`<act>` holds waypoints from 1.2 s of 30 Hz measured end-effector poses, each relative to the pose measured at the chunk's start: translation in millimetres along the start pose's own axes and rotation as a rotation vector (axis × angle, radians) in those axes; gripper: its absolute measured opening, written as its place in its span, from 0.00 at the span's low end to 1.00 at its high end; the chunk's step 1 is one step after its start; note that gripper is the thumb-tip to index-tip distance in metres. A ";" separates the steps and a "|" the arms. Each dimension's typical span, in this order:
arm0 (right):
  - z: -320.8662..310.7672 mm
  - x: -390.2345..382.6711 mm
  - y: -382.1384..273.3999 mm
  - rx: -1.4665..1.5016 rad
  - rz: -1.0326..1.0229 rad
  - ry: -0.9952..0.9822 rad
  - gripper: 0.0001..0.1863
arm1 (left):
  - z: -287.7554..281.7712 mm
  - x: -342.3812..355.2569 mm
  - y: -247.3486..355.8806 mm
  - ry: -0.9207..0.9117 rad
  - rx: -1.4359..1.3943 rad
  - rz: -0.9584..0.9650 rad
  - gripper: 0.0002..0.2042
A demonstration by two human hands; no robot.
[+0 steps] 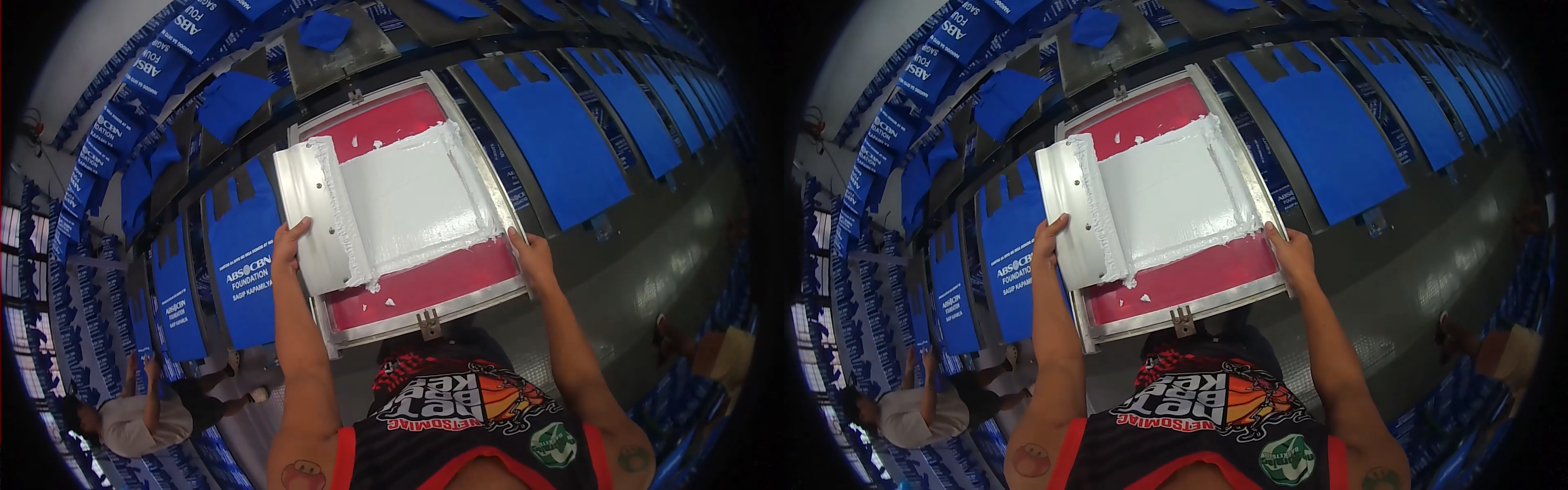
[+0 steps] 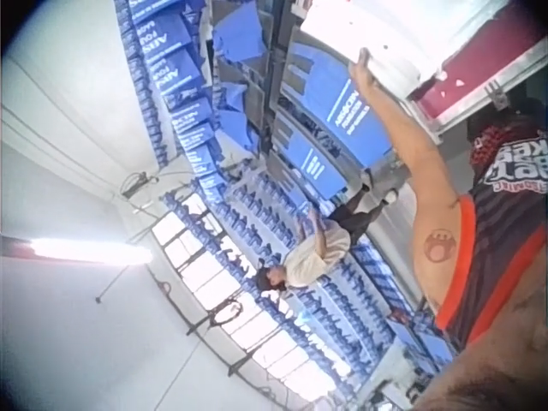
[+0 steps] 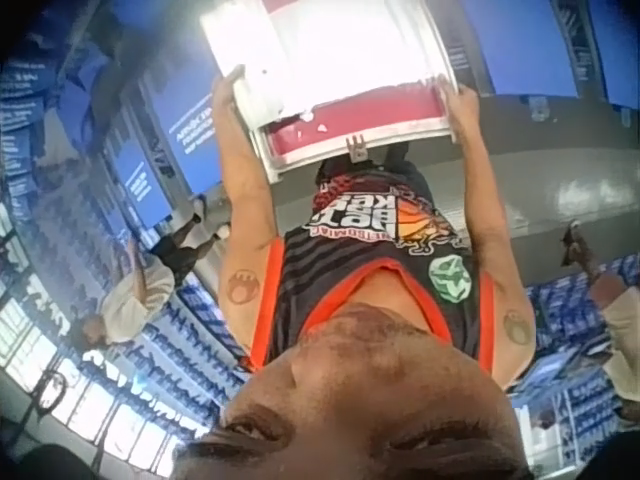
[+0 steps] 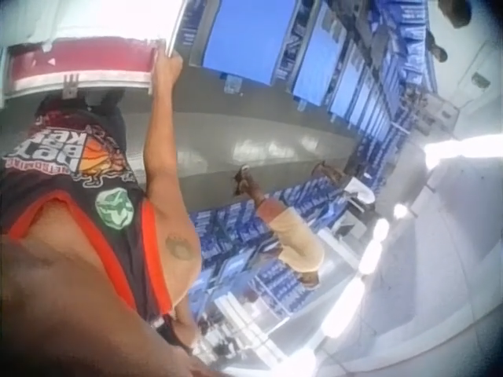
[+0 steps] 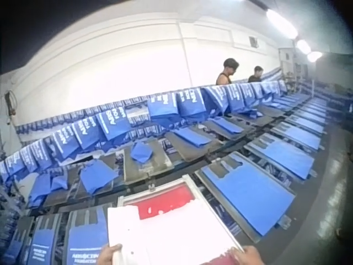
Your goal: Apply white ink to blue shirts using a squeegee and screen frame on a multi-station manual screen printing machine.
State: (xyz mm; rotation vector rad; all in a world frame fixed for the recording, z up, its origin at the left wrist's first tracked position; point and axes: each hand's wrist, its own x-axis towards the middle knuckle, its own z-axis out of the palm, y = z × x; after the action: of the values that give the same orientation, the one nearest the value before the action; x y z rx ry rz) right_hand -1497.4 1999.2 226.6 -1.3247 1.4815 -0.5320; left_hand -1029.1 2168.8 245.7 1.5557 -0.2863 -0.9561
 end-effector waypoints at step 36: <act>98.4 -133.3 15.3 -0.357 -0.001 -0.648 0.17 | 57.8 -63.7 49.3 -0.092 0.204 0.183 0.25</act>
State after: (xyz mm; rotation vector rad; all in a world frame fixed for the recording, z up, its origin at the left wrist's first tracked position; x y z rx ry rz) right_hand -1436.4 2154.1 229.7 -1.5769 1.0526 0.1766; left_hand -1093.5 2158.2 320.4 1.6401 -0.5967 -0.8757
